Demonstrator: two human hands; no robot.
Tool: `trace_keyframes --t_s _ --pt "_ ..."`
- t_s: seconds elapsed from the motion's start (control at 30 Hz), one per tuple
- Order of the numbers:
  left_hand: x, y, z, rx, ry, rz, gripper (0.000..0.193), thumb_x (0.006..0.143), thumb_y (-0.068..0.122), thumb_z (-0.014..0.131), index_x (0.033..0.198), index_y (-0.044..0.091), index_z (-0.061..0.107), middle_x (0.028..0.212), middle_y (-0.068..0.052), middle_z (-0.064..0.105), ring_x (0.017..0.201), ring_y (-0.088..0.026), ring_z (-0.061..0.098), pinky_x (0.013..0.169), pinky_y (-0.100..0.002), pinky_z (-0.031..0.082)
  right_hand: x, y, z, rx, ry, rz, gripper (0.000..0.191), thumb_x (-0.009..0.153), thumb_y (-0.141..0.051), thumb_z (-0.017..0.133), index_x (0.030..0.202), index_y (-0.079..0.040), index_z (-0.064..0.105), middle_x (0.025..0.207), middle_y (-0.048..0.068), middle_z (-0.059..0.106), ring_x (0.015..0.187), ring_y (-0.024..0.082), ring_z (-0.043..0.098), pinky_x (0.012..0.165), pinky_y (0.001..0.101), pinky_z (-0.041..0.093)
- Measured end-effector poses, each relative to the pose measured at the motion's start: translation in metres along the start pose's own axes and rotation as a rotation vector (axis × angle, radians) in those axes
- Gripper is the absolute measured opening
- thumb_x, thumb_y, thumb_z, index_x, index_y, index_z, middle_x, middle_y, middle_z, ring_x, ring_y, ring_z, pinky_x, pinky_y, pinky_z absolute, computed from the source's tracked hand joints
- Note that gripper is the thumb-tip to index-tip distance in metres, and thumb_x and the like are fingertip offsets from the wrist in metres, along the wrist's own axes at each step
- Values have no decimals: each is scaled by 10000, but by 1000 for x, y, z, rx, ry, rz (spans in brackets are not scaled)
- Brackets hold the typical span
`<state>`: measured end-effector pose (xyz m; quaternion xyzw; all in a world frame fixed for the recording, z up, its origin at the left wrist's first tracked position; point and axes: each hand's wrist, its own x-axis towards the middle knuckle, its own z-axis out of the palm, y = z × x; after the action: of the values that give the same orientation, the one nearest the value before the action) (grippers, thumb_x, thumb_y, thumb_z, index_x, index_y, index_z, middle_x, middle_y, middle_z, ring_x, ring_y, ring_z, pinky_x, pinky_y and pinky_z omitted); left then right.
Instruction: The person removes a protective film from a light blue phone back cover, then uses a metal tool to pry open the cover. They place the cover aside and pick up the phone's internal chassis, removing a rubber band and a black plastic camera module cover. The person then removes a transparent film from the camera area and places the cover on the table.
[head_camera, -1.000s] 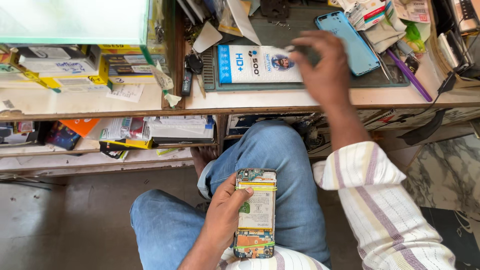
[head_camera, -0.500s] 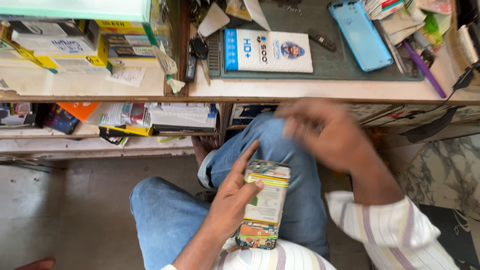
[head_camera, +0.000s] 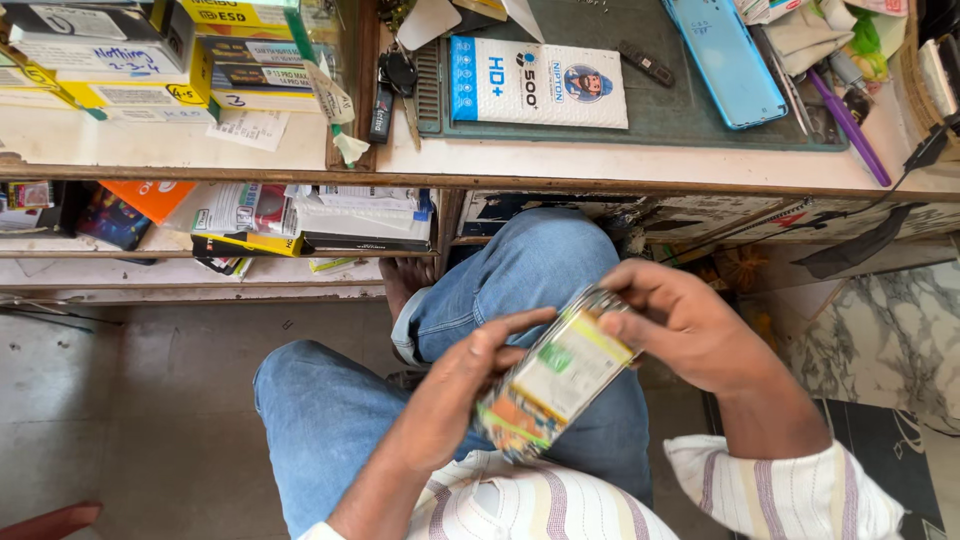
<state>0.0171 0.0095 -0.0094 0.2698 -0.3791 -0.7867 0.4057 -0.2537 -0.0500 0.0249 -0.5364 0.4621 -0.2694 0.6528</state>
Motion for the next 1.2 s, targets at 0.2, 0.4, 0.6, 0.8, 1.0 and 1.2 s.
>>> trace_keyframes --t_s 0.2,0.4,0.6,0.8,1.0,1.2 --pt "7 -6 4 152 173 -45 379 954 125 664 1290 -49 666 1037 -89 783 886 -92 697 736 -255 585 -22 14 7 65 96 -124 342 952 -220 665 1215 -11 599 1015 34 704 930 86 656 809 250 548" --pt "7 -12 2 196 173 -69 300 946 104 664 1197 -47 728 998 -124 800 854 -95 727 738 -237 610 -25 28 34 285 59 -125 457 1073 -371 464 1170 35 650 927 85 720 809 94 684 713 237 555" --pt "8 -16 2 221 209 -45 300 937 100 687 1194 -47 737 995 -138 800 849 -107 727 746 -237 608 -20 34 40 302 150 -104 415 1092 -335 441 1086 25 647 884 82 693 756 83 664 666 229 539" --pt "10 -13 0 324 227 -91 301 922 131 692 1177 -18 750 949 -154 814 803 -119 761 701 -256 636 -21 38 45 186 221 -145 407 1103 -332 424 1048 5 646 854 41 664 745 45 629 661 202 520" --pt "10 -10 -2 352 232 -76 292 919 131 695 1167 -13 753 959 -156 813 812 -119 766 708 -255 638 -20 41 49 117 276 -157 408 1116 -331 399 1047 -11 642 802 29 649 686 21 594 608 192 494" --pt "11 -9 -3 349 235 -87 285 915 119 694 1157 -16 760 964 -149 815 819 -118 765 722 -252 636 -19 40 49 96 253 -170 394 1117 -326 418 1067 -4 640 806 29 660 687 26 602 611 195 501"
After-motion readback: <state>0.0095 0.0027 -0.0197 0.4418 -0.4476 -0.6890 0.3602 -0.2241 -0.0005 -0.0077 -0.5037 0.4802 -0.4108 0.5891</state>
